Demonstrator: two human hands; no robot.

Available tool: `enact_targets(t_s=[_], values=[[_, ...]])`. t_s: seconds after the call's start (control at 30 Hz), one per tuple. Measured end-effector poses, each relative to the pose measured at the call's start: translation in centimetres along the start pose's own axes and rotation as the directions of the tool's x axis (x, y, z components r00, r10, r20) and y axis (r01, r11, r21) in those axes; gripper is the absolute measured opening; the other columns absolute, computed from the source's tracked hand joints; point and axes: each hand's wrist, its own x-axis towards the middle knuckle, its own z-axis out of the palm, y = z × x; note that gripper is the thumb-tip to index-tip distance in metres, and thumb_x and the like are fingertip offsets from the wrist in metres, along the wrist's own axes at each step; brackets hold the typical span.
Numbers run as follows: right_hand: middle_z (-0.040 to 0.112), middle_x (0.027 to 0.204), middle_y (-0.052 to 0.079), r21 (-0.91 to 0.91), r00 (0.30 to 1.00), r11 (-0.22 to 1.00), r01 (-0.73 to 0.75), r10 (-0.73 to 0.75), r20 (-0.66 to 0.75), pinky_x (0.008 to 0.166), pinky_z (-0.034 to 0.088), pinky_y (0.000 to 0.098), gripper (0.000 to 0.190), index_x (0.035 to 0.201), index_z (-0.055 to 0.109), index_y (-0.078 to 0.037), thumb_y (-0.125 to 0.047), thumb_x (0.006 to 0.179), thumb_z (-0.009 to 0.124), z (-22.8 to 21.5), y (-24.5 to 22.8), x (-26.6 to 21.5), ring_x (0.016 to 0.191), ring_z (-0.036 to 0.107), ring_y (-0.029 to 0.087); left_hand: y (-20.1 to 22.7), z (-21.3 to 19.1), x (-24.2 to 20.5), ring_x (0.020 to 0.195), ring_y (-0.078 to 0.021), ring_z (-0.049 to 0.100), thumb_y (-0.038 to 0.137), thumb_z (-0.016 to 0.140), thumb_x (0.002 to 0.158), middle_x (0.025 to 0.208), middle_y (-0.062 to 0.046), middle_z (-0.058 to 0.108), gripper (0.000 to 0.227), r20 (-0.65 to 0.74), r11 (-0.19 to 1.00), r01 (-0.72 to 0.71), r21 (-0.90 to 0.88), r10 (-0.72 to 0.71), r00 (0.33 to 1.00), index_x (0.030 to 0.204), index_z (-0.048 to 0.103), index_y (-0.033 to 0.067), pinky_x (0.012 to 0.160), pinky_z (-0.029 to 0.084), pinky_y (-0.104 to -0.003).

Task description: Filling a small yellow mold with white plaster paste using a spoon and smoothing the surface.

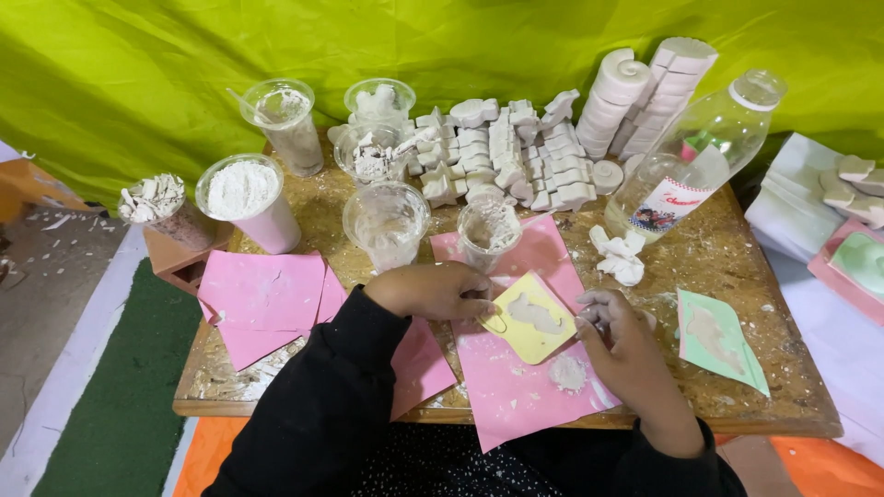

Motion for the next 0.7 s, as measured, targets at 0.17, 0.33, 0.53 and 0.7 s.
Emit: enact_targets(t_s=[0.17,0.33,0.53,0.7], values=[[0.066,0.081,-0.005,-0.005,0.997,0.998,0.067,-0.067,-0.042,0.113,0.027,0.0403,0.028,0.123,0.061,-0.016,-0.031,0.099,0.056,0.3,0.6,0.2,0.076,0.065,0.015,-0.1,0.0,-0.2,0.068,-0.0135,0.048,0.043,0.05,0.106,0.082,0.003,0.055,0.035,-0.011,0.998,-0.017,-0.063,0.017,1.0,0.083,0.056,0.017,0.065,0.038,-0.033],[0.057,0.081,0.001,0.039,0.999,0.999,-0.012,0.01,0.034,0.065,0.042,0.0323,0.033,0.131,0.064,-0.02,-0.023,0.101,0.053,-0.3,-1.1,-0.3,0.065,0.05,0.015,0.4,-0.2,-0.5,0.078,-0.0144,0.06,0.041,0.05,0.102,0.098,0.003,0.069,0.03,-0.033,0.995,-0.019,-0.102,0.015,0.999,0.104,0.069,0.0175,0.071,0.044,-0.032],[0.076,0.122,0.0,0.021,0.997,0.997,0.07,-0.069,-0.02,0.088,0.055,0.0341,0.033,0.125,0.068,-0.019,-0.026,0.096,0.054,0.2,0.1,0.2,0.11,0.071,0.016,0.1,0.1,-0.3,0.064,-0.0162,0.05,0.04,0.049,0.105,0.077,-0.001,0.056,0.032,-0.061,0.999,0.035,0.0,-0.035,0.998,0.086,0.06,0.0158,0.06,0.035,-0.037],[0.073,0.114,0.0,-0.023,0.976,0.981,0.192,-0.193,-0.097,0.096,0.047,0.0383,0.032,0.114,0.076,-0.02,-0.033,0.1,0.051,0.3,0.7,0.2,0.108,0.066,0.018,1.9,-1.2,-2.7,0.057,-0.0168,0.063,0.032,0.049,0.102,0.091,-0.001,0.07,0.021,-0.054,0.989,0.123,-0.079,-0.127,0.99,0.105,0.062,0.0154,0.051,0.047,-0.032]])
